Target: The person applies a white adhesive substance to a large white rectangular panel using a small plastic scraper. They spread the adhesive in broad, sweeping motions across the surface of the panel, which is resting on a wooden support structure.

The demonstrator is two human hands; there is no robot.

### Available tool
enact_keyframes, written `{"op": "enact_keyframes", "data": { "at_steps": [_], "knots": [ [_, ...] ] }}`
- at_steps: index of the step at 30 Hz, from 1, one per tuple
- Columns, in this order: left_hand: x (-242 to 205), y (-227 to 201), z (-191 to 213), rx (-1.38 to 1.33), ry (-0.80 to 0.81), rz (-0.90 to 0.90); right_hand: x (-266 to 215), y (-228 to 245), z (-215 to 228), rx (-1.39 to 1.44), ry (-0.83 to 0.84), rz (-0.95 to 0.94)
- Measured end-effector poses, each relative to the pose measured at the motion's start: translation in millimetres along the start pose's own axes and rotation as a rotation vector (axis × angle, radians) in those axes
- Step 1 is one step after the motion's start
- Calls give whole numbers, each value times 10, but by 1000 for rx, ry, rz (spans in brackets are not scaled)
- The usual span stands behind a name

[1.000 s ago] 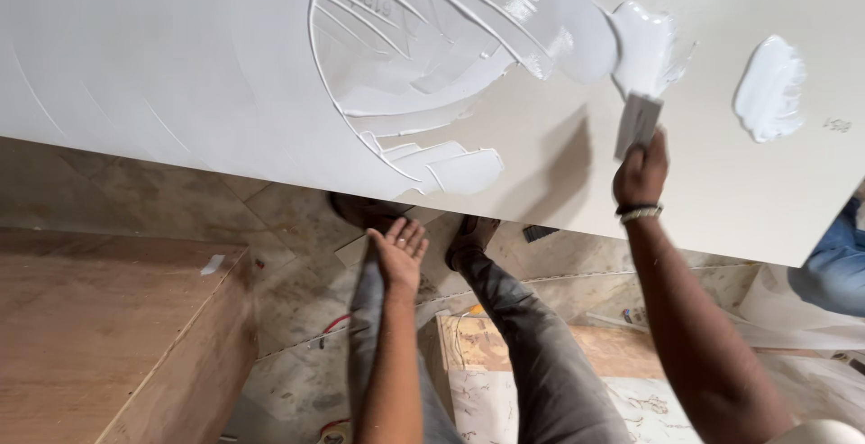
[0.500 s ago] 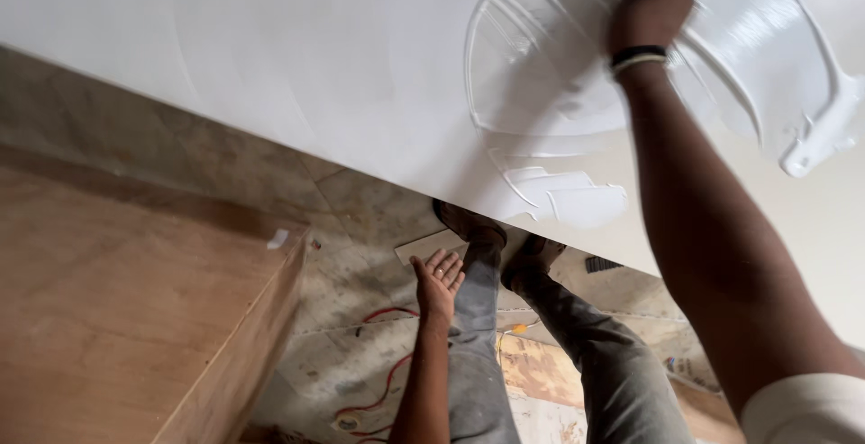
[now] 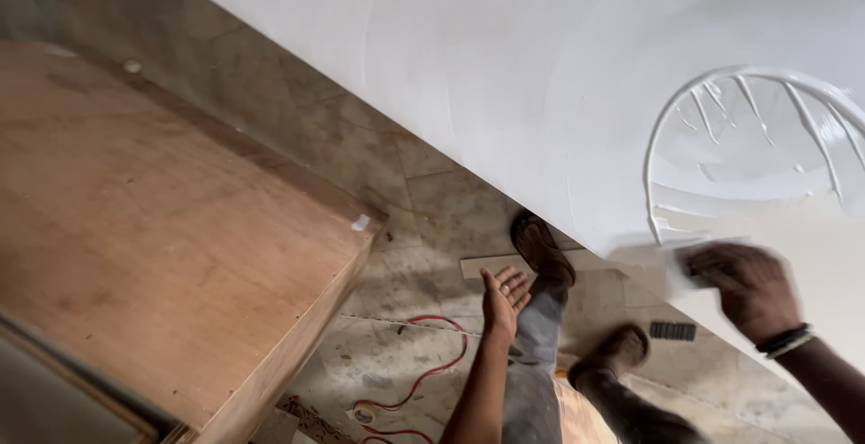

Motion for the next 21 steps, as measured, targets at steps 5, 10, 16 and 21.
{"op": "enact_keyframes", "data": {
  "at_steps": [5,10,16,21],
  "knots": [
    [-112,193,-155,29,24,-4,-351,-84,-22,-140,-318,-75],
    [-253,275,-428,150,42,-65,-1452,188,-354,-69,-154,-182],
    [-401,446,-816,128,87,-72,-1381,-233,400,-75,-499,-352],
    [-275,598,-1155,159,135,-57,365,-1044,1185,-366,-687,-321]
  ]
}}
Point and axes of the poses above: each hand's wrist, its own x-axis towards the middle knuckle, its own z-axis out of the back of the hand, y = z × x, the point moved 4 cm from there along x, towards the middle knuckle, and after that the axes turned 1 degree about -x, right-handed, at the moved point
